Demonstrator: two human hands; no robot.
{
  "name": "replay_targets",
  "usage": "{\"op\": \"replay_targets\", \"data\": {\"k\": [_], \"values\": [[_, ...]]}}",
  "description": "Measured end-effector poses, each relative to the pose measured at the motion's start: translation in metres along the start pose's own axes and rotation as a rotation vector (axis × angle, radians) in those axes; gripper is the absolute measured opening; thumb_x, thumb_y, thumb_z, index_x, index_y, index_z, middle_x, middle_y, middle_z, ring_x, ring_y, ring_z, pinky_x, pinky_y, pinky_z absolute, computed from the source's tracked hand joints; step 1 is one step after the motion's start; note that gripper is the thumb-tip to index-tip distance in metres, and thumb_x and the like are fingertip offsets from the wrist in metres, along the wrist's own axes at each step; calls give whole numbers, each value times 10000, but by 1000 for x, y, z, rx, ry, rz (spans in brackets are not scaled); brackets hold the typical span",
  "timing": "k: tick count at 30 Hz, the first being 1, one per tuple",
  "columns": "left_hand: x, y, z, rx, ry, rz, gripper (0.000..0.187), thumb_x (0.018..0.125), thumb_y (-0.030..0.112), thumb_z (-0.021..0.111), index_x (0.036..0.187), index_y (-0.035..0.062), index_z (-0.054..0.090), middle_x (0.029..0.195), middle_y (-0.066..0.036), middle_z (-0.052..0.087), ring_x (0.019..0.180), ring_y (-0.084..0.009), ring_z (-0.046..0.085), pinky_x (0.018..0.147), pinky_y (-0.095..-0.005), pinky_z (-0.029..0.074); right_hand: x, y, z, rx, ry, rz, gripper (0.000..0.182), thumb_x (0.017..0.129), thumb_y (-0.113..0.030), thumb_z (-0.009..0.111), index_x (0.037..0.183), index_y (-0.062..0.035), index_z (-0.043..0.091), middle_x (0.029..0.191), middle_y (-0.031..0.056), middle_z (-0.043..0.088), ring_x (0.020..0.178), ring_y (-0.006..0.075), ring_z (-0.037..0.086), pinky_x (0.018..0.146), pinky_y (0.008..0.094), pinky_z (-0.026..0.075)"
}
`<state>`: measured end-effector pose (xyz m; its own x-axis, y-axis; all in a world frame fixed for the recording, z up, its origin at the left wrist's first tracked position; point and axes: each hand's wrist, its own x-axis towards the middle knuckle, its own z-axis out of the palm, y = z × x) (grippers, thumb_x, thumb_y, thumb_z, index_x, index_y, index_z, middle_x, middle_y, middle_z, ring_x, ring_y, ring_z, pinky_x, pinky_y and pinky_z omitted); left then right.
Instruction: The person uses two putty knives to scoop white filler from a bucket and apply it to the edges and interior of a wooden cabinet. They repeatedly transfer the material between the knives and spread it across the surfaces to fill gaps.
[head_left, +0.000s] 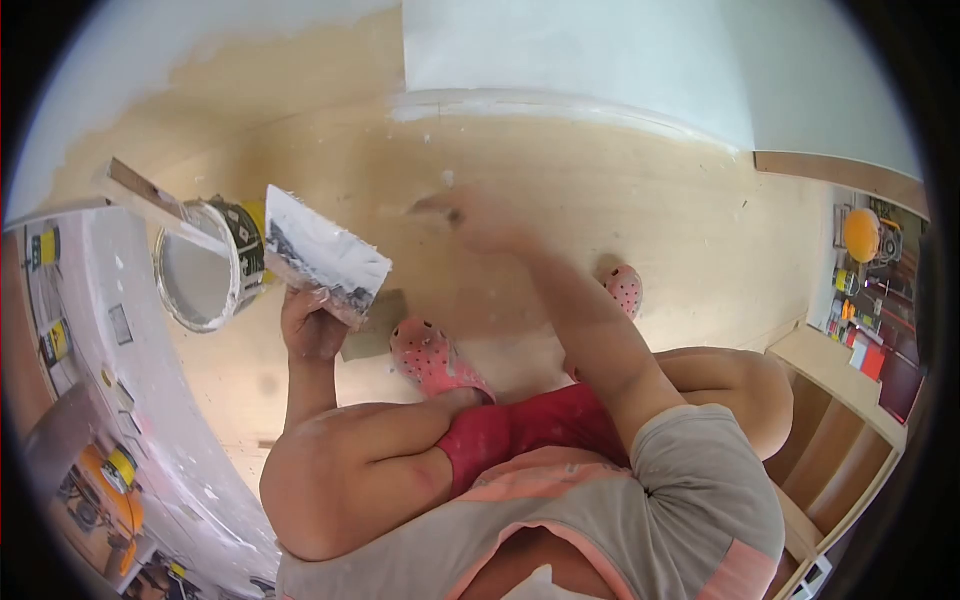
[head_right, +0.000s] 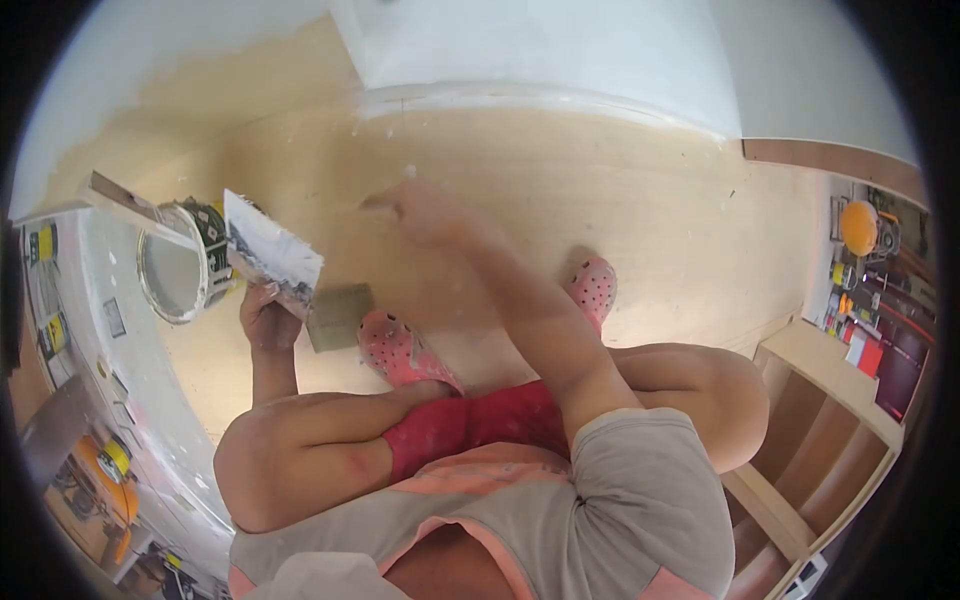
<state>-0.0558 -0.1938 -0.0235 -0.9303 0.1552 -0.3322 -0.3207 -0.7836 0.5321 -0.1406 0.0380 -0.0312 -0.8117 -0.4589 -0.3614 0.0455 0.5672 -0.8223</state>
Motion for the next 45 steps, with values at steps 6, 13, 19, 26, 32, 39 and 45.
{"op": "replay_targets", "data": {"k": [6, 13, 19, 26, 32, 39, 45], "values": [[6, 2, 9, 18, 14, 2, 608, 657, 18, 483, 1234, 6, 290, 1177, -159, 432, 1100, -316, 430, 936, -453, 349, 16, 111, -28, 1516, 1056, 198, 361, 797, 11, 441, 1156, 19, 405, 1002, 98, 534, 836, 189, 548, 695, 309, 471], [-16, -6, -7, 60, 94, -63, 638, 651, 32, 492, 1248, 26, 264, 1171, -150, 431, 1091, -299, 440, 925, -423, 373, 41, 160, -54, 1000, 1563, -30, 390, 795, -7, 468, 1180, 16, 419, 987, 88, 538, 906, 159, 495, 756, 277, 406], [-40, -1, -32, 38, 205, -85, 611, 645, 18, 497, 1221, 4, 294, 1126, -179, 460, 1060, -322, 467, 888, -444, 409, 87, 104, -29, 970, 1427, 140, 342, 793, -65, 482, 1131, -12, 480, 885, 41, 540, 735, 119, 489, 638, 240, 411], [-68, -1, -45, -52, 292, -101, 582, 637, -66, 454, 1202, -3, 326, 1129, -175, 467, 1056, -311, 471, 877, -441, 419, 151, 19, 71, 521, 1189, 292, 427, 813, -157, 469, 1210, -6, 419, 961, 157, 590, 797, 201, 546, 711, 294, 422], [-79, -9, -51, -49, 308, -80, 553, 638, -83, 462, 1175, -11, 352, 1097, -166, 484, 1016, -295, 496, 844, -424, 437, 167, 4, 124, 740, 912, 30, 405, 793, -98, 483, 1182, -1, 422, 953, 151, 570, 831, 210, 541, 728, 299, 429], [-36, -5, 1, 138, 25, -129, 630, 645, 77, 547, 1224, -5, 313, 1125, -154, 475, 1012, -292, 493, 833, -405, 442, 32, 5, 38, 1613, 574, 267, 295, 752, 15, 481, 1047, 26, 475, 923, 97, 576, 812, 251, 578, 759, 369, 482], [14, 40, 8, 262, -79, -115, 539, 651, -1, 529, 1167, 32, 378, 1029, -122, 518, 907, -256, 543, 735, -388, 491, -1, -11, -22, 1706, 652, -7, 214, 721, 42, 493, 933, 71, 502, 848, 139, 569, 730, 245, 578, 640, 364, 496]]}}
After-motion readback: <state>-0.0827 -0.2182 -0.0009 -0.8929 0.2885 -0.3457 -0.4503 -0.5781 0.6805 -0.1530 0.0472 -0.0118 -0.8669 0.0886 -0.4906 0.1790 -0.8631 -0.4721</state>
